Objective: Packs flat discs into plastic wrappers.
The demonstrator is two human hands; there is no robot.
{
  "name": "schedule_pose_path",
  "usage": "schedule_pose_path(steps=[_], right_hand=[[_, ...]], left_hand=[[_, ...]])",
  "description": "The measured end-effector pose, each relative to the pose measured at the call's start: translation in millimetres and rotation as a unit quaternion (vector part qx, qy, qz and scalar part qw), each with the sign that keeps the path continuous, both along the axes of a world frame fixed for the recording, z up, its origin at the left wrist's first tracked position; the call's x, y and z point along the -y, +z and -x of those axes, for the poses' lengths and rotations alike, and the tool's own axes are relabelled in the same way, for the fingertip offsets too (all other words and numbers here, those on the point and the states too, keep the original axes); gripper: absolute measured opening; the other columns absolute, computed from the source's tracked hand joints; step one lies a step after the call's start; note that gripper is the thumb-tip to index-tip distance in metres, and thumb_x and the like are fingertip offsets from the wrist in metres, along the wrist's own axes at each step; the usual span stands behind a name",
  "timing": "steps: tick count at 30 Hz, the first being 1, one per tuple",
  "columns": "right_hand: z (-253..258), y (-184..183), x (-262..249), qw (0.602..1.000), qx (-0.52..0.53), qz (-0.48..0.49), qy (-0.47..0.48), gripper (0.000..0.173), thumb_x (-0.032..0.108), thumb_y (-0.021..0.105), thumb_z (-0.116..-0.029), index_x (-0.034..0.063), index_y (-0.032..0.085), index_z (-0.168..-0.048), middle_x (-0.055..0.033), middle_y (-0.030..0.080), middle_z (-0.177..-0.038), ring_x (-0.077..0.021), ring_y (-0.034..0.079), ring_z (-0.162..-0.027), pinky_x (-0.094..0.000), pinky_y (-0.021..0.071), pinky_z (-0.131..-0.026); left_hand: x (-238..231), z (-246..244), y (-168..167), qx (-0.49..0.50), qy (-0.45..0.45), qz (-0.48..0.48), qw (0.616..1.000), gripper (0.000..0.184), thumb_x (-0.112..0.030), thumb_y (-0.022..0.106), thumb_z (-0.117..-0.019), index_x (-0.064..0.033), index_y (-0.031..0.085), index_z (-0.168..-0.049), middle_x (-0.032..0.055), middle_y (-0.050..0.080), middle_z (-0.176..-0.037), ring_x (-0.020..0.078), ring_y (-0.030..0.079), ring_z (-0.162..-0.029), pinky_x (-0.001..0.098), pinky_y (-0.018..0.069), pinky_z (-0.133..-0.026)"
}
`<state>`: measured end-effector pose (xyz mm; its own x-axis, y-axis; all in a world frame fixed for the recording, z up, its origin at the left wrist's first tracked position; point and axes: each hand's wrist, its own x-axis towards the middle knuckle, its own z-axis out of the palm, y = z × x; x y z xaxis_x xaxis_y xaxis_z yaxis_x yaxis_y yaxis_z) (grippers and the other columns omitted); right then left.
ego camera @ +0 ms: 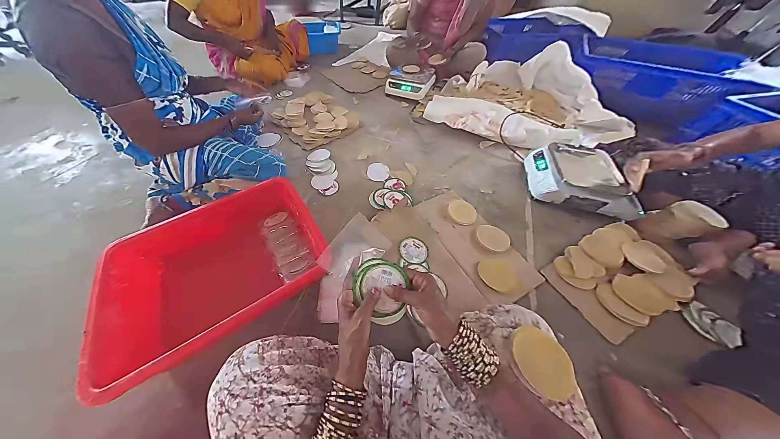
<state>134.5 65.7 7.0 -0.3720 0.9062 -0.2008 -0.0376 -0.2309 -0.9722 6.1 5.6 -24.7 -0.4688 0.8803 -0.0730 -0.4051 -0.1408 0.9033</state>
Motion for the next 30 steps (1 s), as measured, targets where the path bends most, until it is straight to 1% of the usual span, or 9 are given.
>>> schedule_pose_path(steps=[3, 9, 12, 15, 17, 20, 25, 28, 30], right_hand=[[-13.2, -7.1, -12.4, 0.998, 0.021, 0.035, -0.041, 0.019, -0.004, 0.07, -0.0893, -0.0026, 0.067, -0.108, -0.007, 0.074, -0.09, -0.0114, 0.071, -0.079, -0.0269, 0.0596, -0.072], [-37.1, -22.7, -25.8, 0.992, 0.073, 0.073, -0.074, 0.019, 0.0, 0.069, -0.0931, -0.0021, 0.066, -0.111, -0.0096, 0.073, -0.091, -0.0141, 0.071, -0.079, -0.0292, 0.0599, -0.072], [-33.6, -38.8, -31.9, 0.99, 0.118, 0.06, -0.053, 0.032, 0.006, 0.071, -0.0944, -0.002, 0.06, -0.123, -0.0133, 0.071, -0.101, -0.0176, 0.071, -0.084, -0.0328, 0.06, -0.073], [-41.6, -63.5, -40.5, 0.96, 0.279, -0.01, 0.006, 0.065, 0.022, 0.073, -0.094, -0.0048, 0.044, -0.146, -0.026, 0.057, -0.137, -0.0342, 0.062, -0.118, -0.0484, 0.0513, -0.1], [-47.3, -67.9, -39.0, 0.949, 0.313, -0.033, -0.002, 0.063, 0.024, 0.073, -0.0944, -0.004, 0.047, -0.145, -0.0271, 0.053, -0.143, -0.0382, 0.058, -0.126, -0.0514, 0.0473, -0.106], [-53.5, -59.8, -28.7, 0.96, 0.278, -0.025, -0.006, 0.049, 0.025, 0.07, -0.0968, -0.0028, 0.058, -0.135, -0.0226, 0.06, -0.136, -0.0317, 0.064, -0.118, -0.0472, 0.052, -0.101], [-50.4, -14.0, -5.8, 0.997, 0.062, 0.008, -0.034, 0.04, 0.029, 0.05, -0.1061, -0.0003, 0.056, -0.133, -0.0114, 0.069, -0.118, -0.0189, 0.069, -0.102, -0.0355, 0.0584, -0.086], [-52.2, -0.2, 14.4, 0.997, -0.016, -0.064, -0.039, 0.017, 0.006, 0.061, -0.095, -0.0007, 0.067, -0.109, -0.0036, 0.074, -0.089, -0.0129, 0.071, -0.078, -0.0294, 0.0613, -0.073], [-51.4, -0.1, 27.4, 0.993, -0.02, -0.104, -0.044, 0.015, -0.002, 0.062, -0.0879, 0.0042, 0.071, -0.097, 0.0042, 0.073, -0.079, -0.0053, 0.068, -0.067, -0.0223, 0.0593, -0.064]], left_hand=[[-0.9, 4.9, -0.3, -0.046, 0.005, -0.019, 0.999, 0.063, -0.005, 0.058, -0.0937, 0.0059, 0.038, -0.152, 0.0172, 0.051, -0.149, 0.0142, 0.059, -0.125, 0.0264, 0.0487, -0.104], [-2.3, 8.5, -1.1, -0.055, 0.037, -0.025, 0.997, 0.055, -0.016, 0.052, -0.1005, 0.0079, 0.039, -0.149, 0.0168, 0.059, -0.139, 0.0195, 0.064, -0.119, 0.0331, 0.0537, -0.1], [-4.3, 8.5, -3.8, -0.054, 0.039, -0.034, 0.997, 0.055, -0.013, 0.05, -0.1001, 0.0102, 0.038, -0.148, 0.0183, 0.06, -0.137, 0.0199, 0.066, -0.116, 0.0338, 0.0546, -0.099], [-1.3, 9.0, -4.3, -0.083, 0.034, -0.011, 0.996, 0.058, -0.018, 0.053, -0.0998, 0.0095, 0.039, -0.148, 0.0194, 0.06, -0.137, 0.0205, 0.064, -0.118, 0.0334, 0.0535, -0.1], [-0.2, 10.1, -4.2, -0.114, 0.026, 0.002, 0.993, 0.058, -0.021, 0.053, -0.0998, 0.0094, 0.04, -0.148, 0.0195, 0.061, -0.136, 0.0194, 0.065, -0.118, 0.0321, 0.0535, -0.099], [1.3, 8.6, -6.7, -0.133, 0.001, -0.008, 0.991, 0.043, -0.015, 0.051, -0.1009, 0.0105, 0.055, -0.135, 0.0179, 0.067, -0.125, 0.0187, 0.069, -0.107, 0.0321, 0.0561, -0.095], [9.8, 8.5, -8.9, -0.161, -0.116, -0.077, 0.977, 0.033, -0.015, 0.045, -0.1056, 0.0066, 0.068, -0.117, 0.0129, 0.074, -0.113, 0.0201, 0.073, -0.097, 0.0362, 0.0594, -0.091], [28.5, 5.1, -4.6, -0.235, -0.167, -0.096, 0.953, 0.028, -0.008, 0.049, -0.1045, 0.0074, 0.069, -0.116, 0.0139, 0.074, -0.113, 0.0184, 0.073, -0.099, 0.0366, 0.0596, -0.093], [51.8, 3.8, 5.7, -0.261, -0.156, -0.078, 0.949, 0.028, -0.006, 0.053, -0.1035, 0.0065, 0.067, -0.124, 0.0152, 0.071, -0.12, 0.0173, 0.071, -0.103, 0.0362, 0.0586, -0.095]])
